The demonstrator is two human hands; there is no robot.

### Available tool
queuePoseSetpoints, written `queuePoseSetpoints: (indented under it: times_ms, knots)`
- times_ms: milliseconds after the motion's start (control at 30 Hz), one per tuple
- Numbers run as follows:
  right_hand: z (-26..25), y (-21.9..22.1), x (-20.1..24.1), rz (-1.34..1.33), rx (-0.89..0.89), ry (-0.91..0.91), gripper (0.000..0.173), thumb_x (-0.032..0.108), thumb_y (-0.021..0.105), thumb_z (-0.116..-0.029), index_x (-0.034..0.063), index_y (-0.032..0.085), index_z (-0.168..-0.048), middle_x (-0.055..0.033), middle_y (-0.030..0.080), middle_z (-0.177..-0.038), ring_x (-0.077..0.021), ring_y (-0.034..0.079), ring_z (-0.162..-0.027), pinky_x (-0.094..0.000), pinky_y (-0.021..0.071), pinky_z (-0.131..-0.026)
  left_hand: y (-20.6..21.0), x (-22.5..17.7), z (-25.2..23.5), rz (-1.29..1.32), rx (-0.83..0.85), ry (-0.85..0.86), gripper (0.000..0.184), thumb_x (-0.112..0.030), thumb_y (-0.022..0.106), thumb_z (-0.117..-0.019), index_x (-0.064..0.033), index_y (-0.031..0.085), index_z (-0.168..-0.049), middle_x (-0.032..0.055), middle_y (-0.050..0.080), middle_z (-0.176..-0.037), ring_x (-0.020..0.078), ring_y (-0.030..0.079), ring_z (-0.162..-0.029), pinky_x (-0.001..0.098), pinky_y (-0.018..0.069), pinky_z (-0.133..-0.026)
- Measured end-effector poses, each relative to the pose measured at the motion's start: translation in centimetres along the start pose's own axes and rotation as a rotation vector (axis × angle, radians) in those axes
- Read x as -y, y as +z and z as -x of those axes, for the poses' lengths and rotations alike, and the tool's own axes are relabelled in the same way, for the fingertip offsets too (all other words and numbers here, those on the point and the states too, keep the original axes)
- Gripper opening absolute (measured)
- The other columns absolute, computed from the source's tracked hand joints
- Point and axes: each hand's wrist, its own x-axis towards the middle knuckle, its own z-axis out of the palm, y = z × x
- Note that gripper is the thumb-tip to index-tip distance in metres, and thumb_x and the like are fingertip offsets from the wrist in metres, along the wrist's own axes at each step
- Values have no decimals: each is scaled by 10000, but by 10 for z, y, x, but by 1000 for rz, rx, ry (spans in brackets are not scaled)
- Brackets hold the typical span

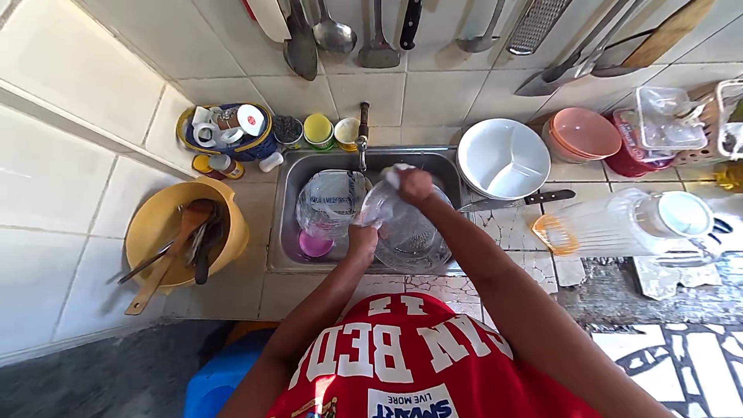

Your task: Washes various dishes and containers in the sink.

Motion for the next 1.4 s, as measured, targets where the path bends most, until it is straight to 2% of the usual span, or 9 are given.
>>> queuePoseSetpoints:
  times_ms: [133,267,367,467,600,733,867,1133,1400]
  knots:
    - [-13,-7,-25,-62,94,237,402,358,544,-1017,108,662,-1308,-242,699,-1217,-469,662,-1140,-713,500,-890,-7,1,2,47,58,-104,315,-22,607,-1005,3,547,-1313,135,675,-888,186,668,-689,326,592,-647]
    - [-8,-7,21,103,197,-246,354,310,637,-973,84,702,-1238,-228,718,-1162,-454,675,-1100,-704,503,-887,-15,-30,-6,-196,291,-240,361,-27,661,-962,0,576,-1312,144,670,-1122,193,659,-949,364,565,-844]
    - [-2,10,49,52,91,-537,324,198,706,-905,41,723,-1189,-231,732,-1083,-446,693,-1045,-672,517,-873,-8,-24,-11,-161,283,-137,277,4,666,-940,7,601,-1210,107,666,-1025,165,648,-867,332,564,-778]
    - [-14,10,30,-8,-34,-352,393,178,652,-938,44,683,-1306,-236,702,-1220,-424,648,-1179,-608,480,-1030,0,-13,-10,-34,114,-85,273,-30,709,-939,25,625,-1192,128,684,-1015,176,662,-860,341,572,-786]
    - [-21,-7,-8,7,53,130,364,291,556,-1002,61,673,-1259,-248,703,-1193,-473,674,-1105,-718,511,-850,-4,-2,-7,11,49,-75,254,-25,687,-955,41,615,-1190,143,686,-970,183,673,-801,333,585,-731]
    - [-13,-6,11,79,187,-102,332,247,602,-986,59,695,-1243,-241,707,-1193,-468,665,-1124,-722,499,-891,-14,-14,-10,-166,231,-200,366,-37,694,-941,15,591,-1288,148,671,-1180,194,661,-1058,368,562,-920]
    - [6,19,48,-11,130,-427,410,113,662,-919,48,674,-1324,-255,711,-1163,-466,669,-1109,-672,504,-923,-5,-12,-9,-134,265,-205,241,-10,663,-958,28,598,-1186,109,670,-961,154,660,-807,308,576,-747]
    - [15,13,-42,33,-47,40,522,181,568,-979,49,528,-1483,-203,390,-1620,-404,298,-1532,-589,244,-1246,1,9,-25,28,-91,-150,424,-373,519,-1079,22,660,-1140,117,657,-806,186,637,-660,356,578,-666]
    - [155,16,19,-115,396,140,492,275,572,-1002,-20,579,-1395,-308,596,-1364,-478,550,-1308,-659,436,-1061,6,25,-46,-28,-224,-118,619,-516,354,-1096,14,673,-1085,129,647,-830,209,626,-714,402,557,-713]
